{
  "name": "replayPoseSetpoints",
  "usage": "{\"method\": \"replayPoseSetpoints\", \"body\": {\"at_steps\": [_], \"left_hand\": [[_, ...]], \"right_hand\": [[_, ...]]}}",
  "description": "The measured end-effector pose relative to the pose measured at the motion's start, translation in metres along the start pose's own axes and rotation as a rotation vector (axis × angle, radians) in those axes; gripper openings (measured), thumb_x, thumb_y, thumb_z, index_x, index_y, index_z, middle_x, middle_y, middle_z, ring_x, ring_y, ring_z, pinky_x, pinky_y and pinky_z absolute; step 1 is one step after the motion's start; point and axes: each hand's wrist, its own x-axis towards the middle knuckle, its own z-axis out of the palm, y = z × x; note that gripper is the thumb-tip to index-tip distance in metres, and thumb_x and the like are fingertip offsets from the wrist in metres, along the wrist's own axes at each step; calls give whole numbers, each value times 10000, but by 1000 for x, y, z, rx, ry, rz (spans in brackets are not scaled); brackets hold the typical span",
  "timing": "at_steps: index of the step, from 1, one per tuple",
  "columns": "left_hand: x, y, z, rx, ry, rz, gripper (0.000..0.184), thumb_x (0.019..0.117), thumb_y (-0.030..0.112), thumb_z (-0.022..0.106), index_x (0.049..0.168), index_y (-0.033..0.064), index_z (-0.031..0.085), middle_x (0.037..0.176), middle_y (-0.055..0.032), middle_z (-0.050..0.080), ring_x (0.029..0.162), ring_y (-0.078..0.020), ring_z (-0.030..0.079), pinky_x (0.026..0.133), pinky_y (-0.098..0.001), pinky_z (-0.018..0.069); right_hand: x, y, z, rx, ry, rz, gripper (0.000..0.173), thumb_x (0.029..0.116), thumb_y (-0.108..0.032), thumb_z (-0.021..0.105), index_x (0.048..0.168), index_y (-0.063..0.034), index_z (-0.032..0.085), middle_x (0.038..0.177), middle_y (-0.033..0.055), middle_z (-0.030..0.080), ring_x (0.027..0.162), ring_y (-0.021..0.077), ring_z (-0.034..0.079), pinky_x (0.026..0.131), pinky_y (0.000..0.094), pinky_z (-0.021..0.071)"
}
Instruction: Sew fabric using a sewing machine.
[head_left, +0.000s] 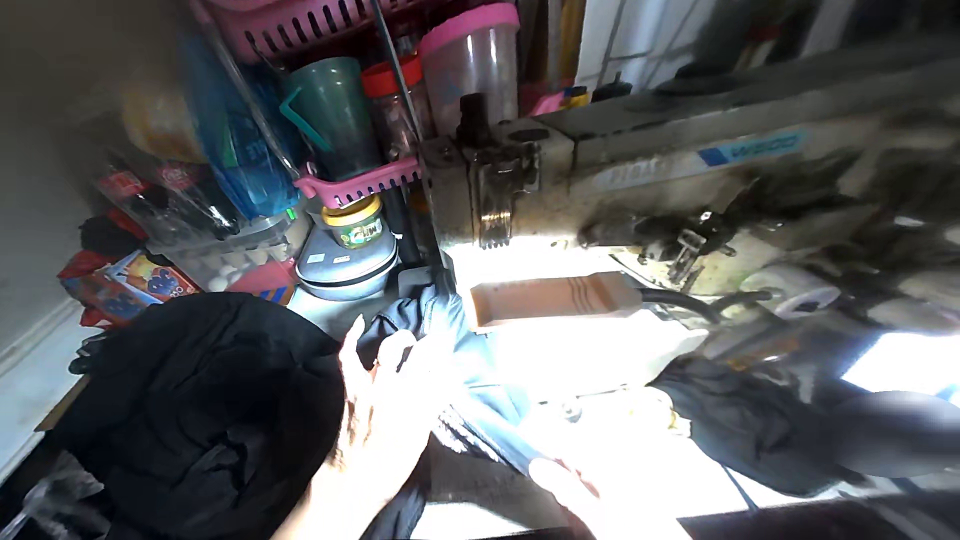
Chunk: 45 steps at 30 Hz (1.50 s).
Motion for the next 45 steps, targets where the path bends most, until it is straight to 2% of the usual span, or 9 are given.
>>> {"method": "replayPoseSetpoints", "body": {"at_steps": [9, 17, 23, 27, 32, 36, 41, 43, 45], "left_hand": [[36, -20, 15, 6, -63, -6, 310, 847, 10, 708, 1003, 261, 802, 1215, 27, 731, 1185, -297, 643, 1072, -716, 283], [48, -31, 17, -73, -84, 13, 324, 773, -50, 747, 961, 212, 779, 1167, -34, 720, 1185, -314, 634, 1040, -706, 341], [58, -20, -18, -173, -480, 64, 317, 863, 370, 719, 1126, 194, 744, 1423, -70, 608, 1411, -359, 469, 1123, -685, 300], [88, -16, 6, -100, -592, -125, 209, 944, 294, 690, 1024, 116, 764, 1170, -105, 685, 1147, -339, 622, 875, -550, 520], [112, -36, 103, -2, -355, -339, 250, 938, 245, 614, 1046, 51, 729, 1081, -154, 714, 962, -364, 699, 727, -558, 575], [118, -65, 75, -70, -544, -623, 235, 982, 191, 590, 1089, 12, 698, 1152, -208, 689, 1058, -401, 675, 842, -601, 541], [54, -91, 11, -484, -609, -586, 266, 952, 218, 724, 1109, 4, 698, 1019, -181, 707, 980, -303, 688, 891, -516, 538], [19, -83, -13, -705, -525, -626, 344, 965, 279, 704, 1243, 78, 677, 1130, -85, 710, 1069, -165, 670, 980, -400, 530], [-12, -61, -31, -800, -342, -638, 391, 974, 314, 612, 1246, 43, 684, 1120, -73, 716, 1027, -85, 660, 939, -303, 527]], "right_hand": [[36, 19, 5, 24, 90, 95, 317, 1005, -353, 557, 908, -77, 678, 647, -121, 550, 560, -39, 517, 546, 171, 470], [51, 0, 8, 63, 102, 166, 320, 1035, -221, 522, 1116, 55, 661, 796, -37, 603, 645, -42, 514, 620, 150, 466], [4, -15, 34, 79, 337, 330, 291, 1022, -36, 463, 1183, 185, 565, 880, 92, 619, 738, 7, 563, 723, 162, 492], [-4, 13, 57, 152, 207, 262, 259, 1014, -90, 509, 1012, 130, 646, 735, 10, 599, 635, -4, 532, 639, 191, 487], [5, 35, 49, 468, 197, 397, 157, 1025, -108, 455, 952, -67, 588, 614, -99, 503, 475, -13, 438, 470, 163, 411], [-3, 32, 40, 676, 288, 460, 148, 1074, -103, 375, 1062, -67, 518, 604, -82, 498, 441, 1, 434, 433, 163, 408], [-30, 27, 13, 113, 234, 256, 314, 1017, -54, 426, 1204, 173, 534, 953, 67, 570, 851, 17, 549, 802, 186, 469], [-21, 17, -2, -119, 204, 161, 392, 1036, -142, 495, 1323, 112, 576, 1246, 228, 649, 1147, 203, 629, 1026, 347, 492], [5, 3, -6, -431, 224, 22, 394, 1049, -250, 499, 1329, -16, 650, 1234, 207, 683, 1126, 325, 663, 976, 534, 513]]}}
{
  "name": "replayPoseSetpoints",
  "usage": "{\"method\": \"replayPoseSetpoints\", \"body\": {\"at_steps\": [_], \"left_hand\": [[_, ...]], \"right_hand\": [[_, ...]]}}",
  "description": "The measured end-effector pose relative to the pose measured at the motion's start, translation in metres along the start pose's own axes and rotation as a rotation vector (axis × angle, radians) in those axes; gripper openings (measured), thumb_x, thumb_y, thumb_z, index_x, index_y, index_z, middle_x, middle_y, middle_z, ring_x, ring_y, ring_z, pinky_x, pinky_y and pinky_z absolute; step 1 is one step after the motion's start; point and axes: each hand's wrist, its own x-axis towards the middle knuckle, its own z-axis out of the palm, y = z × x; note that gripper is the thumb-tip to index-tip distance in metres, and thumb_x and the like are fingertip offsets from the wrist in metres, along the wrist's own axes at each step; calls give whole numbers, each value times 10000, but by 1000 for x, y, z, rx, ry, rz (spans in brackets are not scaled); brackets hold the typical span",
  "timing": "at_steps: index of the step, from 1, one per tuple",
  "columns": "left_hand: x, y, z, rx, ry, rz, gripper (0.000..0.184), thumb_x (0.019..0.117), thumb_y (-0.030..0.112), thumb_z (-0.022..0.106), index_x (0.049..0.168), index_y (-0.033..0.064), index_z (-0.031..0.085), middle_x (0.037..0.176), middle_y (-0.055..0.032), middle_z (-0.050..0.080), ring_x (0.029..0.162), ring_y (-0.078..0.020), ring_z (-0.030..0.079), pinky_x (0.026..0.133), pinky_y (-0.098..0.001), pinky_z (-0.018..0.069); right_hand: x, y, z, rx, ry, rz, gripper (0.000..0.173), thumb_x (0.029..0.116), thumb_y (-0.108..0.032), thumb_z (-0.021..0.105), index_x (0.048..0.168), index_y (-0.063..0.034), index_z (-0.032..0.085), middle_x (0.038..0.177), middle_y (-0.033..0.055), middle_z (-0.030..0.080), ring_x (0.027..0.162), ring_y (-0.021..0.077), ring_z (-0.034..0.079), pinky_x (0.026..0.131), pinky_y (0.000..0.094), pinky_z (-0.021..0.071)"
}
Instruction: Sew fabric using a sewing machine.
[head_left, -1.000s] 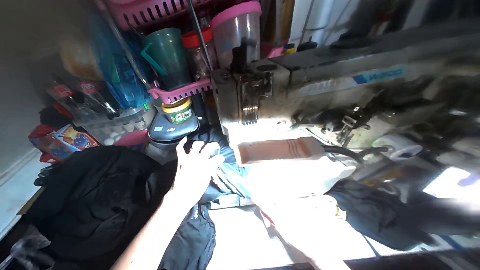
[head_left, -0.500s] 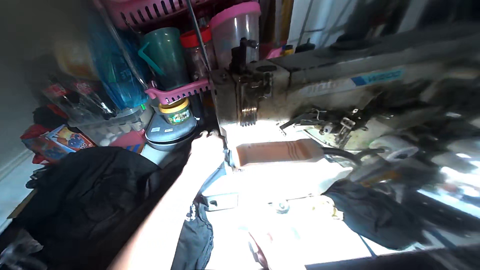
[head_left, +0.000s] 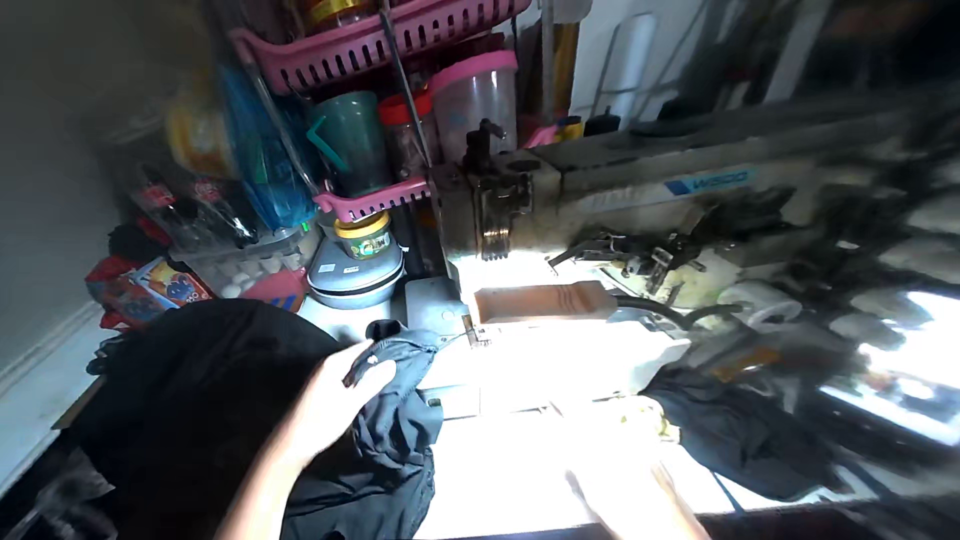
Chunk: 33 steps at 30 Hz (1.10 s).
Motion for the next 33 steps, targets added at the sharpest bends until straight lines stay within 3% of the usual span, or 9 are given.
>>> {"method": "replayPoseSetpoints", "body": {"at_steps": [2, 4, 7, 10, 12, 17, 24, 29, 33], "left_hand": [[-32, -2, 15, 3, 156, 224, 423, 986, 381, 587, 1100, -1, 729, 984, -68, 730, 900, -31, 658, 836, -226, 537], [-51, -1, 29, -45, 180, 450, 481, 998, 453, 596, 1000, -7, 737, 1010, -67, 734, 1037, -19, 639, 952, -194, 497], [-65, 13, 48, -28, 1, 558, 406, 963, 348, 685, 738, 10, 695, 1035, -141, 727, 1146, -250, 604, 1052, -381, 411], [-68, 19, 53, 70, -198, 498, 404, 970, 442, 642, 906, 70, 786, 1234, -128, 708, 1258, -374, 550, 1021, -574, 410], [-66, 14, 52, 33, -163, 496, 389, 973, 504, 623, 1086, 178, 804, 1291, -42, 690, 1276, -247, 550, 1050, -477, 422], [-45, 13, 50, -33, 400, 479, 320, 951, 462, 682, 998, 146, 682, 1071, -4, 682, 1054, -45, 622, 853, -195, 537], [-25, 34, 76, 555, 287, 354, 720, 841, 802, 516, 1320, 289, 677, 1417, -34, 627, 1327, -311, 560, 1071, -659, 376], [-41, 43, 80, 569, 309, 547, 671, 890, 742, 520, 1272, 226, 714, 1310, -85, 690, 1248, -298, 615, 1083, -591, 380], [-38, 41, 84, 463, 279, 542, 289, 947, 323, 534, 1044, 195, 774, 1048, -2, 759, 1070, -192, 691, 1033, -497, 452]], "right_hand": [[24, -17, 5, -240, 93, -147, 360, 1007, -282, 524, 1226, -93, 738, 1068, 153, 745, 961, 364, 722, 797, 616, 546], [41, -27, 17, -215, 90, -212, 330, 1015, -246, 547, 1200, -55, 743, 1133, 165, 742, 1048, 380, 704, 921, 611, 507], [72, -28, 41, -334, 89, -327, 300, 1015, -245, 530, 1197, -147, 747, 1119, 124, 736, 1029, 351, 707, 845, 600, 553], [84, -44, 33, -345, 66, -310, 257, 989, -207, 567, 1118, -157, 783, 1050, 121, 749, 984, 339, 720, 822, 576, 571], [76, -57, 14, -204, 64, -220, 223, 971, -194, 606, 1058, -105, 791, 986, 108, 754, 935, 280, 721, 839, 483, 569], [36, -24, 13, 141, 123, -170, 378, 943, -397, 663, 1084, -57, 750, 956, 7, 747, 858, 32, 684, 791, 254, 577], [5, -20, 30, 83, -56, -32, 307, 902, -120, 641, 1133, 72, 707, 1039, 230, 715, 959, 328, 700, 868, 503, 555], [15, -35, 5, 396, -99, 172, 186, 943, -89, 602, 1058, 41, 668, 855, -5, 645, 688, -31, 544, 623, 152, 471], [8, -23, 17, 332, -28, -83, 282, 901, -178, 666, 1076, 38, 713, 955, 71, 716, 860, 43, 647, 788, 233, 542]]}}
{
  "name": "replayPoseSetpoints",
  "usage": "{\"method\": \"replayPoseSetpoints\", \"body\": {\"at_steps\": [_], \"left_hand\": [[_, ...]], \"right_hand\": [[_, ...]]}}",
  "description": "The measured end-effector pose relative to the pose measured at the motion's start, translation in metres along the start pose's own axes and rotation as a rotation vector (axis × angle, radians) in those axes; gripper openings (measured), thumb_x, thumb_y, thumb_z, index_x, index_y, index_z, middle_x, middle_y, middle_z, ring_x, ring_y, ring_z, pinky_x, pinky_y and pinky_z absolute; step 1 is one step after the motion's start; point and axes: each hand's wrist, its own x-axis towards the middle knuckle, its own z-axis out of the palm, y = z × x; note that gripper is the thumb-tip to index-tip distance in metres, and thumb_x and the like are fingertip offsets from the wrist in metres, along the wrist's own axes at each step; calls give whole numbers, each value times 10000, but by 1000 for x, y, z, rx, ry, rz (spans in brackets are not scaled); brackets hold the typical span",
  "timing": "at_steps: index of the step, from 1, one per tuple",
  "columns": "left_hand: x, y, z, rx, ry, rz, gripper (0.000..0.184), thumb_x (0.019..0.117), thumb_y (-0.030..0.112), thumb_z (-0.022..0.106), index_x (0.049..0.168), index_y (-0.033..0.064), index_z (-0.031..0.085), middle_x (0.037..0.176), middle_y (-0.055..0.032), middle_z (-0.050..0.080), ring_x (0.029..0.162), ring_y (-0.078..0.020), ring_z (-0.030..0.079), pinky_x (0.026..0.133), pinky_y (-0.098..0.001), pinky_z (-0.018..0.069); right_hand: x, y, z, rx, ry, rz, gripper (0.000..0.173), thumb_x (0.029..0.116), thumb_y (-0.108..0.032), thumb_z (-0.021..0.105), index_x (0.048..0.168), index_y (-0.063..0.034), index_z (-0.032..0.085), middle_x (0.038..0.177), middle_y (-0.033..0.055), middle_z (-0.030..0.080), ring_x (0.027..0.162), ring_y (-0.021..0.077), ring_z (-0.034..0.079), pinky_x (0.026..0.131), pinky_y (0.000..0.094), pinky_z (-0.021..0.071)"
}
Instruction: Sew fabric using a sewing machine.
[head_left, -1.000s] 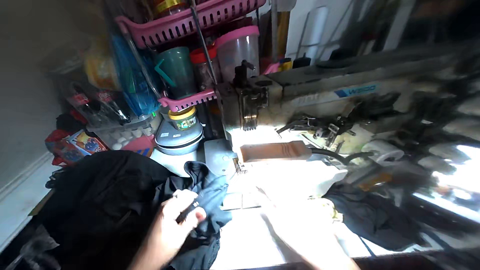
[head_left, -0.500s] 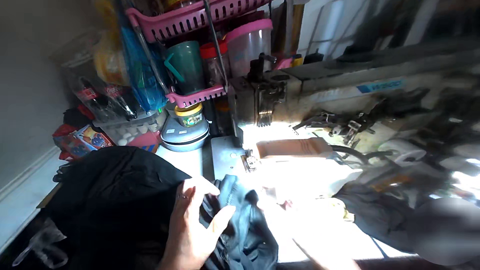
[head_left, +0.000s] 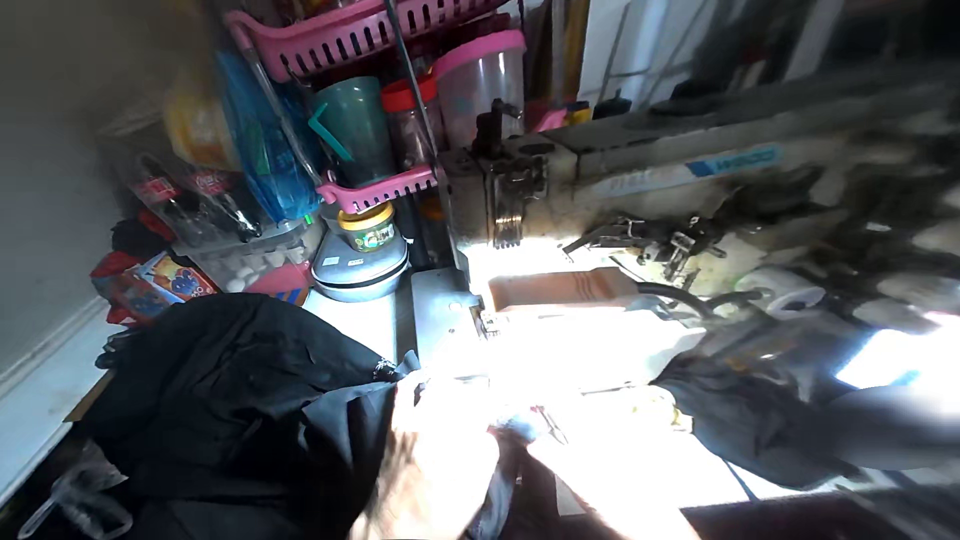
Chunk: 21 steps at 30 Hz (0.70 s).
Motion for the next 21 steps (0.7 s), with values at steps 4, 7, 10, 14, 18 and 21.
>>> {"method": "replayPoseSetpoints", "body": {"at_steps": [4, 7, 10, 14, 18, 21], "left_hand": [[14, -27, -25, -425, 46, -207, 200, 904, 217, 618, 951, 115, 784, 978, 20, 754, 989, -35, 691, 894, -251, 571], [17, -36, -37, -929, 36, -491, 188, 953, 91, 538, 996, 59, 718, 922, 11, 712, 888, -46, 670, 806, -233, 559], [14, -26, -34, -1158, 102, -801, 273, 986, 155, 536, 1185, 7, 649, 1021, -30, 712, 967, -75, 684, 878, -258, 570], [11, -19, -28, -1150, 166, -933, 305, 1001, 173, 549, 1228, -16, 622, 1113, -40, 695, 1044, -60, 656, 916, -242, 545], [11, -21, -27, -1158, 174, -851, 258, 1002, 154, 531, 1159, 1, 666, 1049, -18, 716, 1011, -50, 667, 914, -232, 545], [8, -24, -26, -1182, 190, -775, 246, 1025, 147, 497, 1121, 20, 684, 1019, -10, 728, 991, -48, 677, 912, -235, 552]], "right_hand": [[-8, 11, 0, 111, -140, 101, 310, 919, -181, 673, 1134, 39, 709, 1043, 91, 730, 981, 88, 675, 898, 300, 553], [-9, 8, -8, 469, -153, 416, 108, 942, -218, 668, 989, -124, 646, 725, -89, 614, 562, -16, 521, 518, 181, 458], [-7, -6, -19, 733, 1, 541, 69, 1033, -168, 541, 992, -175, 596, 647, -111, 602, 447, -44, 444, 421, 127, 395], [-1, -15, -23, 684, 145, 546, 116, 1043, -147, 502, 988, -151, 604, 647, -98, 600, 445, -40, 449, 422, 126, 395], [2, -13, -23, 654, 176, 542, 140, 1049, -145, 493, 948, -153, 590, 613, -96, 574, 428, -34, 428, 417, 130, 386], [4, -18, -19, 710, 199, 557, 174, 1055, -135, 484, 921, -143, 595, 592, -85, 578, 409, -28, 430, 400, 132, 385]]}}
